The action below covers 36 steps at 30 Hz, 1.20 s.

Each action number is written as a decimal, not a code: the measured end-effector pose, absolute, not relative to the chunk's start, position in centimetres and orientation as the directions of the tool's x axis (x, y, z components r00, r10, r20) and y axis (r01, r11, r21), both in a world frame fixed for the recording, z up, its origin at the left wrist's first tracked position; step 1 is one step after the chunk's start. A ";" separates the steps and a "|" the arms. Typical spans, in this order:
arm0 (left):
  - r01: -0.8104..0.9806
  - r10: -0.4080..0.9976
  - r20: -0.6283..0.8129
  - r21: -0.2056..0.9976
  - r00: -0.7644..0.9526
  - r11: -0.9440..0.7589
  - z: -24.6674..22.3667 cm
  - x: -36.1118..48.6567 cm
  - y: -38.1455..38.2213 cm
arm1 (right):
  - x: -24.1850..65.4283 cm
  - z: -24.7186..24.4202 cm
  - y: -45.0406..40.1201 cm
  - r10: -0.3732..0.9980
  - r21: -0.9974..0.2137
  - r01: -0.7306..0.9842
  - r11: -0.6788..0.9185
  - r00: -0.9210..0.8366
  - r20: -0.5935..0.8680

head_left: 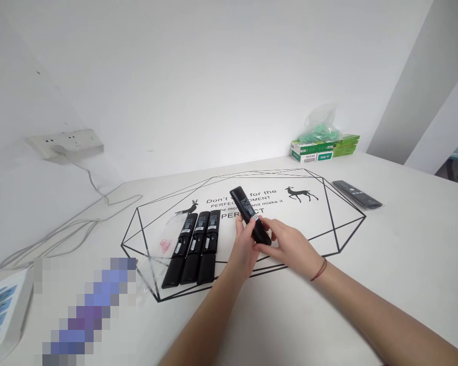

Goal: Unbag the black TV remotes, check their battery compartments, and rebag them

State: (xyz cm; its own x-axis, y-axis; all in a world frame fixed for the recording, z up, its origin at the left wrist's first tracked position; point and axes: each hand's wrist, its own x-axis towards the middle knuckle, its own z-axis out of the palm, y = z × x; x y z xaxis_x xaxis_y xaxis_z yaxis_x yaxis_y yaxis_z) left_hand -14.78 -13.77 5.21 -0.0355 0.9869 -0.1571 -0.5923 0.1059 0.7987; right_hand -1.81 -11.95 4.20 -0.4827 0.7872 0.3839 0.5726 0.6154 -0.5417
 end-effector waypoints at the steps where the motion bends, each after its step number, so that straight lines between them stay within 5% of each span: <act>1: -0.596 0.987 -0.155 0.797 -0.044 0.099 5.1 -14.6 -13.8 | -1.9 4.2 -11.9 0.805 -0.583 0.559 0.590 -0.471 0.362; 10: -0.452 0.988 -0.127 0.889 -0.090 0.073 4.5 -15.2 -13.9 | -2.2 4.7 -12.3 0.883 -0.861 0.365 0.354 -0.435 0.178; 16: -0.307 0.994 -0.063 0.951 -0.084 0.035 4.2 -15.0 -13.8 | -2.2 4.2 -11.9 0.903 -0.905 0.313 0.289 -0.404 0.149; 30: -0.294 0.992 -0.077 0.955 -0.097 0.045 4.5 -15.2 -13.7 | -2.7 4.0 -11.8 0.914 -0.907 0.337 0.253 -0.391 0.110; 36: 0.082 0.994 0.103 0.992 -0.034 -0.100 5.2 -16.4 -13.6 | -2.7 3.9 -11.8 0.927 -0.951 0.260 0.170 -0.368 0.066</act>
State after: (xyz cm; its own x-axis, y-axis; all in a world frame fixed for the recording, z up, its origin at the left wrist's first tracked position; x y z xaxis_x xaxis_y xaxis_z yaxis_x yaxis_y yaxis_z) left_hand -16.37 -13.61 5.20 -0.0340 0.9941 0.1032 0.0821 -0.1001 0.9916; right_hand -2.69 -11.84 3.91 -0.3681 0.9275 0.0655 0.2599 0.1703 -0.9505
